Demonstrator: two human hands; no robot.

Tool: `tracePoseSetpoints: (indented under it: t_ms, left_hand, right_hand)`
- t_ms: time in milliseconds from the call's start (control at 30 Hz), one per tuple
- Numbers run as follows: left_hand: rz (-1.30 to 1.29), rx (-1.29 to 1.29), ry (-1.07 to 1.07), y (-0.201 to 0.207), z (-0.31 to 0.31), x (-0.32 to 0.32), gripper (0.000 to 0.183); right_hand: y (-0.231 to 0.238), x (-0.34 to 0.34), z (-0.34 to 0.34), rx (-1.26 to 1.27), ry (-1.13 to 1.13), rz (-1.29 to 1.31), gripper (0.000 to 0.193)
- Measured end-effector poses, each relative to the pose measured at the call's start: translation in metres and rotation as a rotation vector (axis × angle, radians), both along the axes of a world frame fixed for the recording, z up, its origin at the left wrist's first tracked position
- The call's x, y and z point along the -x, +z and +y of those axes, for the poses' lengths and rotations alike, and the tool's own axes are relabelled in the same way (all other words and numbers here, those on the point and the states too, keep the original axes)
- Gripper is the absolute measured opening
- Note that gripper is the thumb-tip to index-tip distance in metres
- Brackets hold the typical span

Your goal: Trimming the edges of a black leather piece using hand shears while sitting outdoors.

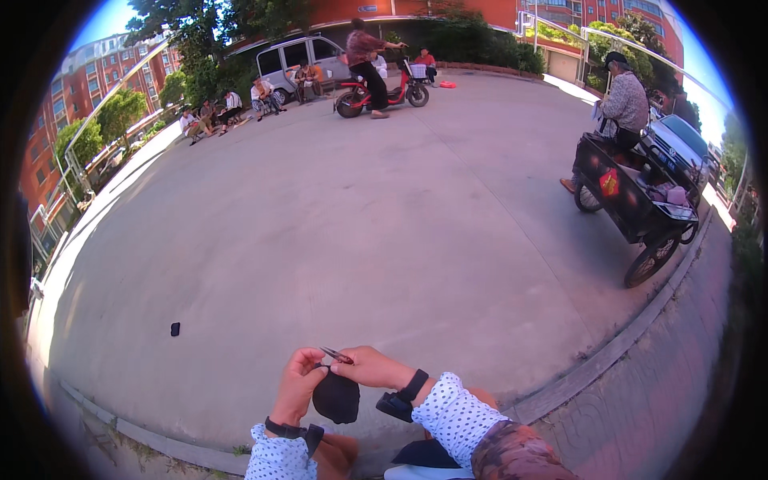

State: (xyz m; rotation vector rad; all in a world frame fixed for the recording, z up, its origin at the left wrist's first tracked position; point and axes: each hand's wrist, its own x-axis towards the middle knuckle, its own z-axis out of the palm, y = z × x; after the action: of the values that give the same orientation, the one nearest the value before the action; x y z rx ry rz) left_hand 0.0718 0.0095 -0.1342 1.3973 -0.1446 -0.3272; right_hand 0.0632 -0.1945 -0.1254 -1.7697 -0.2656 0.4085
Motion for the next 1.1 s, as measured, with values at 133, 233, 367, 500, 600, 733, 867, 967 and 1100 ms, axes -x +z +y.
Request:
tracePoseSetpoints:
  t_ms: [133,233,367,500,600,733,867,967,1100]
  left_hand:
    - [0.119,-0.040,-0.039,0.013,-0.006,0.004,0.025]
    - [0.127,-0.118,-0.069,0.008,-0.003,0.003,0.023]
    - [0.216,-0.164,-0.095,0.010,-0.003,0.002,0.016]
    - [0.188,-0.167,-0.049,0.002,0.002,-0.002,0.012]
    - [0.175,-0.072,-0.024,-0.006,0.002,-0.003,0.012]
    - [0.217,0.035,-0.024,-0.006,0.001,-0.004,0.012]
    - [0.236,0.020,-0.059,-0.003,-0.002,-0.003,0.014]
    - [0.219,0.039,-0.035,-0.002,-0.004,-0.003,0.017]
    - [0.208,0.053,-0.028,-0.002,-0.006,-0.003,0.016]
  right_hand:
    - [-0.005,0.000,-0.002,0.031,-0.087,-0.060,0.027]
    - [-0.008,0.000,-0.002,0.022,-0.086,-0.092,0.027]
    - [-0.014,-0.001,-0.003,0.026,-0.089,-0.109,0.027]
    - [-0.011,-0.002,-0.003,0.011,-0.086,-0.117,0.027]
    - [-0.009,-0.001,-0.005,-0.013,-0.093,-0.091,0.026]
    - [-0.002,0.000,-0.008,0.028,-0.087,-0.075,0.028]
    - [-0.006,-0.002,-0.009,0.076,-0.137,-0.116,0.025]
    - [-0.008,-0.003,-0.006,0.011,-0.201,-0.199,0.022]
    - [-0.011,-0.004,-0.006,0.013,-0.222,-0.179,0.021]
